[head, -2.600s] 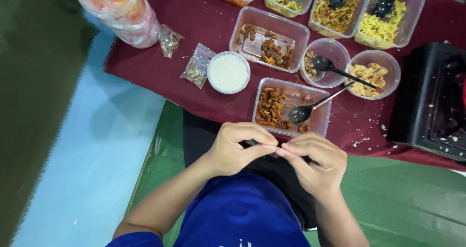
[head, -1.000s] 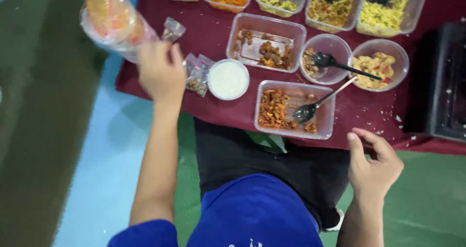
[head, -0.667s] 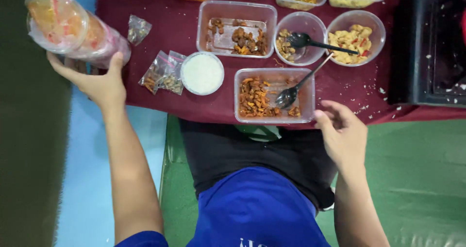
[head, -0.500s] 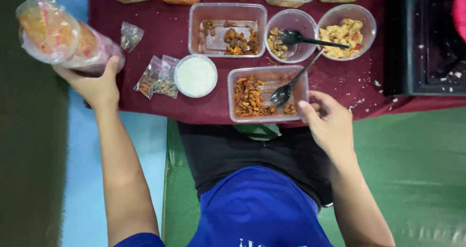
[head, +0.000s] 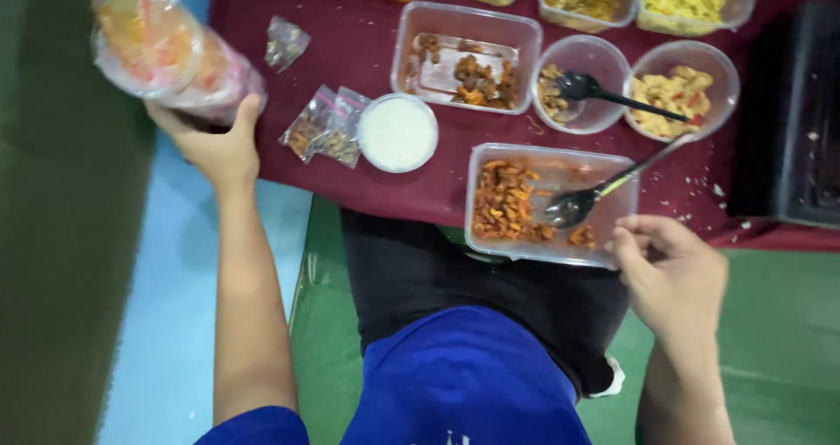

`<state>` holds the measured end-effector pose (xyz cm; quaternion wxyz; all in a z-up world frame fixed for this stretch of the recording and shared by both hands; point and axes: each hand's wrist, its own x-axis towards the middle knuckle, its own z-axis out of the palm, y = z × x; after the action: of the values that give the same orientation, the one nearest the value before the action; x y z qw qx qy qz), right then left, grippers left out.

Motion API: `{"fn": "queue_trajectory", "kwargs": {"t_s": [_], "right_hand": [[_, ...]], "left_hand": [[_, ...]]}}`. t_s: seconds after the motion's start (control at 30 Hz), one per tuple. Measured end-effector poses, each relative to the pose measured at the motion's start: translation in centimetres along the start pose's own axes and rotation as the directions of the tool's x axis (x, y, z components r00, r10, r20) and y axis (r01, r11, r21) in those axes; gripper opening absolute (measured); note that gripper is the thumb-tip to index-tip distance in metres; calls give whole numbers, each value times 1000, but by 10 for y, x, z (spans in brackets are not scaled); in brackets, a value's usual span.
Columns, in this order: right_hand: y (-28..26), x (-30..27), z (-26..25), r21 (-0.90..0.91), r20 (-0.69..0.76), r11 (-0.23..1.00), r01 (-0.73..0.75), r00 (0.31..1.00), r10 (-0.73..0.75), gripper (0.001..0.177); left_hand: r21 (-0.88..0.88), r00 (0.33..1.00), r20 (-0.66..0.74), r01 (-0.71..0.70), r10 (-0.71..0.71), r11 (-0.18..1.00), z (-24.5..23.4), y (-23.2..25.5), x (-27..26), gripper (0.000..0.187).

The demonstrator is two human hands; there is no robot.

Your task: Packaging food by portioning toppings, wrapping a rice ball, and filling a cup with rice.

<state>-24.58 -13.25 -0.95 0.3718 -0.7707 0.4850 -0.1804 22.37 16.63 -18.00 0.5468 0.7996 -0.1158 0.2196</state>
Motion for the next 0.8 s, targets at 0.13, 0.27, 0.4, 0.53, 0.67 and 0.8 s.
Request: {"fn": "queue_trajectory", "kwargs": {"t_s": [0.13, 0.27, 0.4, 0.53, 0.67, 0.8], "right_hand": [[-45, 8, 0, 87, -32, 994, 66, 997, -63, 3], [-80, 44, 25, 26, -25, 967, 254, 967, -253, 5], [-137, 83, 73, -22, -31, 875, 484, 874, -484, 9], [-179, 114, 132, -15, -37, 864, 504, 863, -504, 13], [-197, 132, 185, 32, 23, 895, 445, 895, -446, 7], [-214, 124, 215, 165, 154, 940, 298, 934, -323, 7]], "left_hand": [[-219, 993, -19, -120, 119, 968, -2, 34, -15, 109], [-223, 986, -63, -164, 153, 961, 0, 66, -17, 82], [-292, 987, -56, -159, 149, 943, 0, 81, -16, 73], [-281, 986, -82, -164, 146, 945, 1, 74, -16, 75], [-293, 985, -74, -170, 154, 941, 1, 74, -16, 72], [-289, 986, -83, -166, 148, 943, 3, 68, -17, 72]]}}
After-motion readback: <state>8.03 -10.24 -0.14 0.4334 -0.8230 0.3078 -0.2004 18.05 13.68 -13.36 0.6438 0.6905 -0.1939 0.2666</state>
